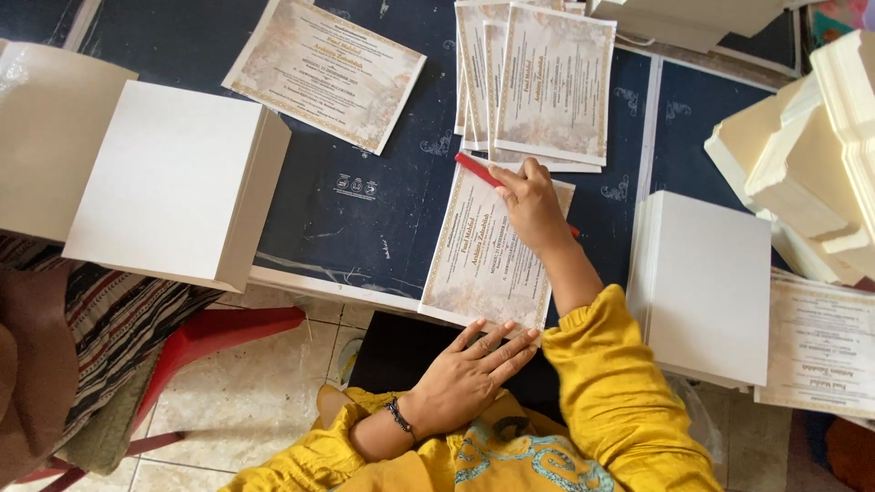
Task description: Assembling and creasing paper invitations by hand using a creasing tool in a print shop finishing area.
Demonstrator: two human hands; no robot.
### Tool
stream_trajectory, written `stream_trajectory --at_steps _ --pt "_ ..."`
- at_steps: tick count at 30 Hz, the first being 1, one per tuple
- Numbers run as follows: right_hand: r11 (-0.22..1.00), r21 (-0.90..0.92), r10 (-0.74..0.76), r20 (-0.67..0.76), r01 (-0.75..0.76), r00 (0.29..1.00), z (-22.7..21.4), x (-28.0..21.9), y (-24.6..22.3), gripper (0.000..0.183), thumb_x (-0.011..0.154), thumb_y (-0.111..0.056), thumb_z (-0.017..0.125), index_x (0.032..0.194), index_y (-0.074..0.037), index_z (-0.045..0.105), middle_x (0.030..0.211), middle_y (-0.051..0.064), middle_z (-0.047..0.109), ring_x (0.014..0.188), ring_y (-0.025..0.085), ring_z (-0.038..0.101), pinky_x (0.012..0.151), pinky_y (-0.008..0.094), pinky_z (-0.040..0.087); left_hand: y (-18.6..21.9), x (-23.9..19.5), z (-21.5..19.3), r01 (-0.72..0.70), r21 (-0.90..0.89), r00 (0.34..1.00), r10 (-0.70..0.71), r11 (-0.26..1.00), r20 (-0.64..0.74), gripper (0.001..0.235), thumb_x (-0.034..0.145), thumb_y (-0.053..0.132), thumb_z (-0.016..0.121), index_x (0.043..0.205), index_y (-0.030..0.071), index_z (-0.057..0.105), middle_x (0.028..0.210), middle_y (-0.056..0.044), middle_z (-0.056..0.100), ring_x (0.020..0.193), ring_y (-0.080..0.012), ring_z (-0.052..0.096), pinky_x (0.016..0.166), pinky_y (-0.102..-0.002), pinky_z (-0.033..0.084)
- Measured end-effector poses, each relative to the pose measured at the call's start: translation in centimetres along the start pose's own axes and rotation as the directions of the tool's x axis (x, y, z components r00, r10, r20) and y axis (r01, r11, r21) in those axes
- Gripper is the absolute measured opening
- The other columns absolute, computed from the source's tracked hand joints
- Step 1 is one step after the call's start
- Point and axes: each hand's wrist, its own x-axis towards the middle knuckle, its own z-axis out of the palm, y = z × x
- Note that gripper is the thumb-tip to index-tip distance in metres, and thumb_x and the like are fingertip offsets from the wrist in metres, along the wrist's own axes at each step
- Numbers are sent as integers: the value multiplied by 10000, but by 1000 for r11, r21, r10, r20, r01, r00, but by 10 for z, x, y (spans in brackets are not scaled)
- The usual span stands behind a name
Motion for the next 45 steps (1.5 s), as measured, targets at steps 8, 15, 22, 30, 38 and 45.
stream_trajectory --at_steps 8,15,22,30,38,45 --pt "986 87 -162 239 145 957 -25 -114 -114 465 1068 -25 555 1498 -202 567 793 53 489 618 147 468 453 207 432 -8 -10 24 -57 -83 998 55 995 -34 557 1004 214 547 1539 66 512 1591 -107 529 1514 -334 420 1285 -584 195" --pt "997 68 25 -48 -22 999 -5 -37 22 441 1009 -12 650 1448 -56 635 1009 99 488 993 284 499 872 421 524 -21 4 5 12 -315 999 -26 949 -42 502 889 200 728 1373 105 631 1476 -88 629 1400 -235 549 1200 -487 349" --pt "998 53 -49 255 37 966 -37 -139 -115 697 876 284 436 1464 -69 561 868 81 435 803 230 476 605 335 430 -94 -1 -47 365 -522 713 -592 771 -376 228 956 38 612 1183 30 624 1205 -154 614 1186 -314 592 1060 -425 477" --pt "988 -121 82 -143 -99 986 1 -63 48 353 968 -158 707 1318 -197 733 976 65 548 873 258 614 777 369 541 -85 7 -49 583 -463 700 -702 668 -133 379 967 177 670 1302 9 613 1313 -175 488 1175 -404 560 999 -499 499" --pt "983 -8 185 46 -185 982 -29 -166 -75 367 980 -141 633 1312 -268 720 882 60 540 769 255 607 715 372 541 -88 22 -42 469 -736 649 -756 487 -86 596 882 67 756 1377 35 424 1162 -265 586 1011 -484 698 836 -506 590" --pt "629 565 720 -164 -534 674 -52 -200 -36 395 1110 -248 495 1438 -44 576 784 78 591 527 141 541 436 291 446 -84 45 -72 289 -787 673 -701 545 -238 231 798 124 885 1006 73 801 1176 -119 742 612 -33 526 612 -166 567"
